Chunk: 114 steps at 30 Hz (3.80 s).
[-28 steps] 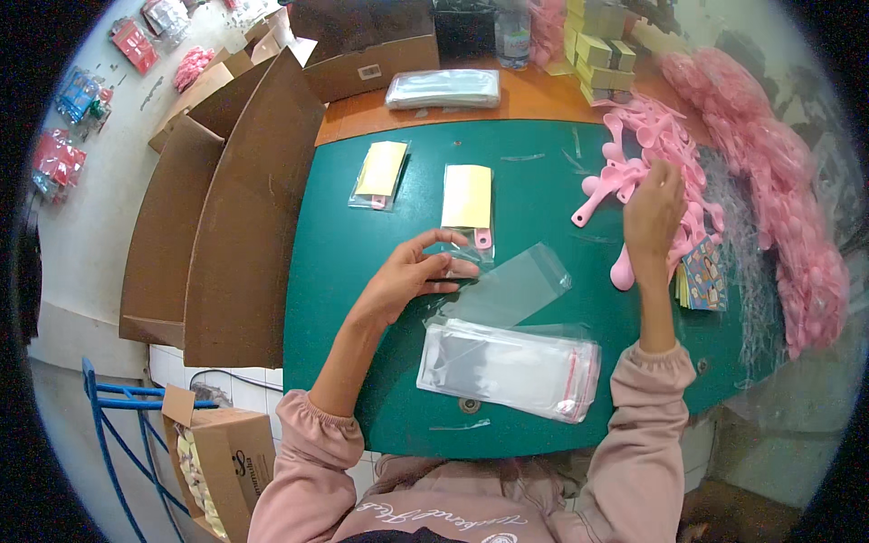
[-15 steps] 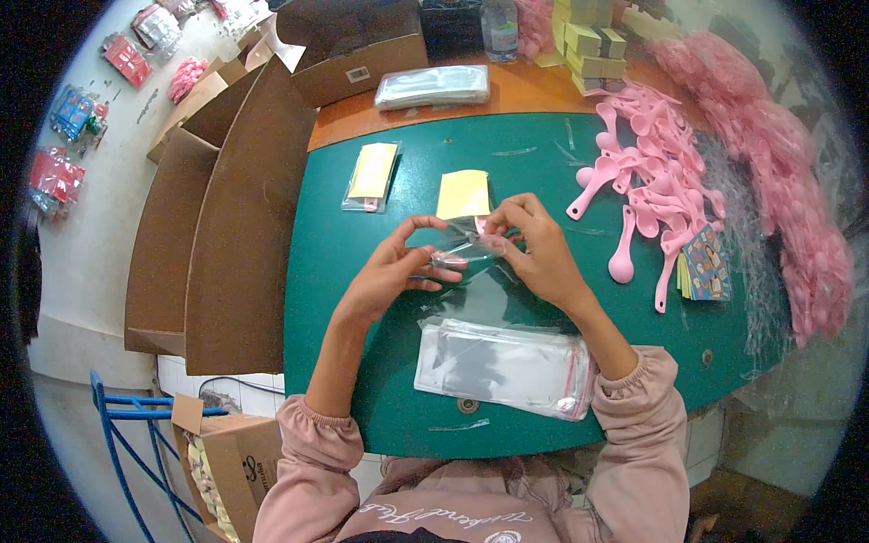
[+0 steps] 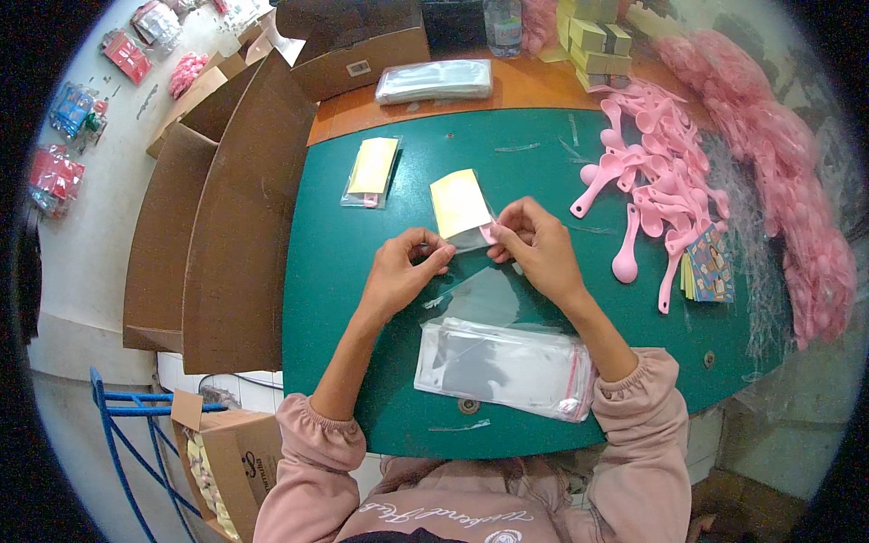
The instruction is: The person repeatedly picks up pink plastic spoons and small printed cards, places them into clear plastic bags, and seals each bag. The sealed packages are stacked on the green table. The person handles the items one at a time throughout the clip.
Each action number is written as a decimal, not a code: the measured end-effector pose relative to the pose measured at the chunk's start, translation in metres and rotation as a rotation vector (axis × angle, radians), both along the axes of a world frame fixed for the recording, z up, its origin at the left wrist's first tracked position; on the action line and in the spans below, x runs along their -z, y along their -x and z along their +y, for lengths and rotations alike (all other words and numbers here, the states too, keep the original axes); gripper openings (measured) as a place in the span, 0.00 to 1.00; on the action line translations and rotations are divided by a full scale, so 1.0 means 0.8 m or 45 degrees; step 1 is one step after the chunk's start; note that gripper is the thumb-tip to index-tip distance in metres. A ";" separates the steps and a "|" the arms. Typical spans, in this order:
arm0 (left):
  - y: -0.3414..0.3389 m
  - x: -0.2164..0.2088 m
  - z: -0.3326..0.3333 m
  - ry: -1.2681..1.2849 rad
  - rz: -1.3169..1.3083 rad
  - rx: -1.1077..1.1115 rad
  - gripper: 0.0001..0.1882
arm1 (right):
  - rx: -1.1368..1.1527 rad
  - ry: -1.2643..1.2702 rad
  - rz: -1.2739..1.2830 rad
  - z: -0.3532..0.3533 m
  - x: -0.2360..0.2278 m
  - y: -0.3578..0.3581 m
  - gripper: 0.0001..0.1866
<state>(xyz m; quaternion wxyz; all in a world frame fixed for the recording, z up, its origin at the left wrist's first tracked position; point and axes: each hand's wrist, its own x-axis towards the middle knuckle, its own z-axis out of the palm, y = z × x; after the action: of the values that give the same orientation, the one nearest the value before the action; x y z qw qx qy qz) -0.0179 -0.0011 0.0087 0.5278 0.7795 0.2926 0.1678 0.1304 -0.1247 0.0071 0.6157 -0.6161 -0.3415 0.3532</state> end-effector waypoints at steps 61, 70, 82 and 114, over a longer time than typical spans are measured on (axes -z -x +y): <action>-0.020 0.001 -0.005 0.535 -0.094 0.253 0.11 | 0.273 -0.084 -1.289 -0.027 -0.058 -0.038 0.16; -0.018 -0.003 -0.004 0.709 -0.072 0.392 0.13 | 0.160 -0.383 -0.393 -0.028 -0.049 -0.039 0.12; -0.018 0.000 -0.006 0.682 -0.106 0.374 0.13 | 0.314 -0.285 -0.513 -0.026 -0.042 -0.035 0.12; -0.012 -0.010 0.006 0.905 -0.124 0.579 0.22 | 0.075 -0.284 -0.238 -0.017 -0.026 -0.010 0.13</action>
<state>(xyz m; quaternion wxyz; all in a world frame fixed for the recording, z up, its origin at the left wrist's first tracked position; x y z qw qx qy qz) -0.0086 0.0036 0.0164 0.8006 0.5848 0.1277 -0.0274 0.1386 -0.1385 0.0280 0.6561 -0.5838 -0.4162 0.2357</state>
